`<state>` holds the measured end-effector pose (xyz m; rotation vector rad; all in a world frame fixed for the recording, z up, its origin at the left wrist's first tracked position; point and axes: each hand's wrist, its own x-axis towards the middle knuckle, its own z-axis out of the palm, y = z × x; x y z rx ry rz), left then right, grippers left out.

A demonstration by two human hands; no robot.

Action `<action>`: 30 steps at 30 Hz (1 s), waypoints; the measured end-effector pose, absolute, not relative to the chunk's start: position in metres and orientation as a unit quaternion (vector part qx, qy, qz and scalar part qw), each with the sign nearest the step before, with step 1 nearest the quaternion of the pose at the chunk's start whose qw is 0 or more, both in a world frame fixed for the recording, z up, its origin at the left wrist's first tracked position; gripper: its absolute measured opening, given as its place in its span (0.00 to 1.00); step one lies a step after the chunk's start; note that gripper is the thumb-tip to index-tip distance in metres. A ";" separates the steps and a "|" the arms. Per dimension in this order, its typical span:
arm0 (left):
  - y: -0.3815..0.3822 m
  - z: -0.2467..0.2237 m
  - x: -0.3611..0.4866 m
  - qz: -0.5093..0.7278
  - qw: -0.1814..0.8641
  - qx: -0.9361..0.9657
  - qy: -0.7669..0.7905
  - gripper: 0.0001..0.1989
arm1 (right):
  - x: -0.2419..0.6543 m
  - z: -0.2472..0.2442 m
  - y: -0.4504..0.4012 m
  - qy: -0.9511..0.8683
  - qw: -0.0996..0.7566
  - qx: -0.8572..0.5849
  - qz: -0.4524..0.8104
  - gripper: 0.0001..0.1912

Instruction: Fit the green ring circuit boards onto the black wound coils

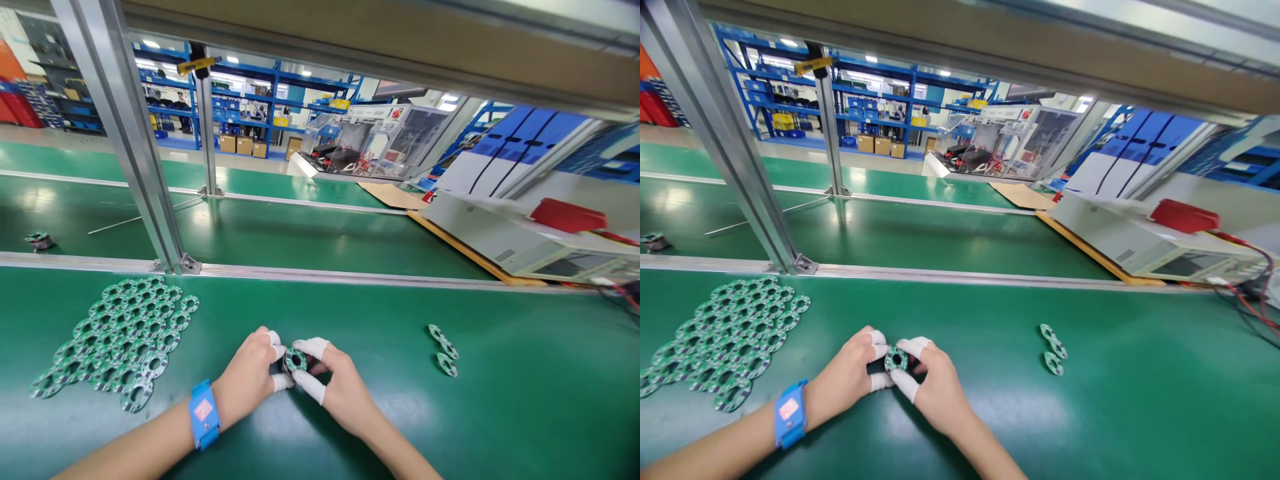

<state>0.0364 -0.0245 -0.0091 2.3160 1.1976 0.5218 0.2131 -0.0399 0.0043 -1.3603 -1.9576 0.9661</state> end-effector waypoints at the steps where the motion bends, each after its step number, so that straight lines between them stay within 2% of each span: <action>1: -0.025 -0.009 0.037 0.190 0.237 0.847 0.436 0.09 | 0.212 0.004 -0.040 -0.718 0.285 -0.513 0.376 0.12; 8: -0.026 -0.005 0.037 0.181 0.241 0.845 0.442 0.06 | 0.206 0.002 -0.042 -0.705 0.266 -0.552 0.356 0.11; 13: -0.033 0.010 0.033 0.209 0.238 0.839 0.441 0.11 | 0.209 -0.001 -0.041 -0.713 0.271 -0.540 0.356 0.10; 20: -0.045 0.003 0.037 0.176 0.024 0.932 0.317 0.10 | 0.222 0.000 -0.036 -0.707 0.250 -0.486 0.449 0.18; 25: -0.047 -0.009 0.041 0.193 -0.057 0.934 0.294 0.11 | 0.219 -0.002 -0.038 -0.722 0.288 -0.486 0.400 0.15; 30: -0.054 -0.017 0.048 0.190 -0.093 0.935 0.284 0.10 | 0.228 0.003 -0.039 -0.728 0.279 -0.474 0.408 0.19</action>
